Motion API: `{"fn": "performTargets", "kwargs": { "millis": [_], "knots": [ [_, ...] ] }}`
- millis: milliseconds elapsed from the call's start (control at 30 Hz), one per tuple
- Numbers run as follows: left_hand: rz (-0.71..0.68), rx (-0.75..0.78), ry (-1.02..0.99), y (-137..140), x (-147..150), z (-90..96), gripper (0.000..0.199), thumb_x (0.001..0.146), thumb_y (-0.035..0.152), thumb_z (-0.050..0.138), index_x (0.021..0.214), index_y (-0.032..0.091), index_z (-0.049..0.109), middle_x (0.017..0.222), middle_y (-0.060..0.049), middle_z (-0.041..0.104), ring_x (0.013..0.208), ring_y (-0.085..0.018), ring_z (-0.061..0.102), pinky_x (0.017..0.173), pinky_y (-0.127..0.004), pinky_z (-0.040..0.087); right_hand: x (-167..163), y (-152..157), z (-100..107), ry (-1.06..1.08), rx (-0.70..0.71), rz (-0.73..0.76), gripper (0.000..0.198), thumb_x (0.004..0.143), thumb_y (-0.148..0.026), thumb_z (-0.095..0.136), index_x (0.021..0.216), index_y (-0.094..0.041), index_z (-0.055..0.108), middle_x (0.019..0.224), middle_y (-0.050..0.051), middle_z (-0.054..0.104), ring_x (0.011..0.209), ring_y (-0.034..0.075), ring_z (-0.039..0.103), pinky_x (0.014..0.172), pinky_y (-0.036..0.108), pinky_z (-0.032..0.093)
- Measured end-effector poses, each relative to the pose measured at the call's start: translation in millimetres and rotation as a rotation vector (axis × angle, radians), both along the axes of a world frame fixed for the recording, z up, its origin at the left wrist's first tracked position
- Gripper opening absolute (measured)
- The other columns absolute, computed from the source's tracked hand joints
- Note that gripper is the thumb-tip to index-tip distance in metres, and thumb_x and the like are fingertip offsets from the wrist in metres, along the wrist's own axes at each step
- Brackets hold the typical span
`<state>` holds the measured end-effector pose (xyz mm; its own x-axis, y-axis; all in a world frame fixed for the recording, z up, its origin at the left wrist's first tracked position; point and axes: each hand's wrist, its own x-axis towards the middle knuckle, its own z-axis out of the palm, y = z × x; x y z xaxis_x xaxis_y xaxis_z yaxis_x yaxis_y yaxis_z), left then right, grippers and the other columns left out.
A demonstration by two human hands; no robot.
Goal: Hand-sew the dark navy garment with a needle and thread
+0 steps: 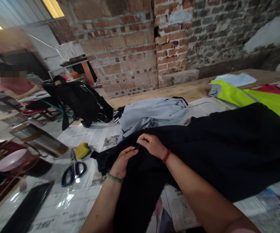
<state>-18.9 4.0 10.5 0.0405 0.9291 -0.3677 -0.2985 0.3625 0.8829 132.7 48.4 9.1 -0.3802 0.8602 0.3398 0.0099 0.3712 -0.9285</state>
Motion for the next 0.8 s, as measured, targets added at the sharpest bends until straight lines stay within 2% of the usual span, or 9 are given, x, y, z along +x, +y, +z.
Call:
{"fn": "performTargets", "kwargs": {
  "millis": [167, 300, 533, 700, 800],
  "knots": [
    [-0.019, -0.012, 0.005, 0.0, -1.5, 1.6, 0.018, 0.053, 0.022, 0.073, 0.067, 0.016, 0.064, 0.058, 0.002, 0.064, 0.052, -0.010, 0.057, 0.054, -0.020, 0.043, -9.9, -3.8, -2.8, 0.277, -0.217, -0.025, 0.014, 0.075, -0.031, 0.053, 0.073, -0.017, 0.057, 0.081, 0.003, 0.062, 0.080, 0.015, 0.055, 0.078, 0.030, 0.041],
    [-0.021, -0.005, -0.011, -1.0, -2.2, 4.0, 0.017, 0.053, 0.021, 0.073, 0.067, 0.016, 0.064, 0.058, 0.002, 0.064, 0.051, -0.010, 0.057, 0.054, -0.020, 0.043, -14.1, -3.2, -6.8, 0.408, -0.317, 0.010, 0.013, 0.073, -0.030, 0.057, 0.072, -0.017, 0.056, 0.079, 0.003, 0.061, 0.079, 0.015, 0.054, 0.073, 0.028, 0.041],
    [-0.006, -0.018, 0.027, -1.6, -0.1, 1.2, 0.019, 0.049, 0.018, 0.074, 0.064, 0.015, 0.063, 0.055, 0.002, 0.063, 0.047, -0.010, 0.055, 0.049, -0.020, 0.041, 5.7, 8.8, 0.6, 0.601, -0.354, -0.063, 0.015, 0.073, -0.032, 0.057, 0.069, -0.019, 0.050, 0.075, 0.000, 0.058, 0.074, 0.012, 0.056, 0.061, 0.023, 0.041],
    [-0.003, -0.013, 0.050, -0.1, 1.2, 0.6, 0.016, 0.050, 0.019, 0.073, 0.062, 0.015, 0.062, 0.054, 0.002, 0.062, 0.048, -0.009, 0.055, 0.050, -0.019, 0.041, 14.3, 9.4, 7.1, 0.605, -0.440, 0.063, 0.019, 0.078, -0.038, 0.051, 0.076, -0.021, 0.043, 0.072, -0.003, 0.060, 0.045, 0.007, 0.050, 0.039, 0.019, 0.034],
    [-0.003, 0.000, 0.066, 0.2, 1.2, 2.2, 0.017, 0.049, 0.018, 0.073, 0.062, 0.015, 0.063, 0.052, 0.003, 0.061, 0.046, -0.009, 0.054, 0.049, -0.019, 0.040, 18.4, 11.7, 7.1, 0.680, -0.485, 0.074, 0.014, 0.078, -0.033, 0.052, 0.078, -0.022, 0.044, 0.064, -0.006, 0.055, 0.044, 0.007, 0.051, 0.039, 0.019, 0.038]
  ]
}}
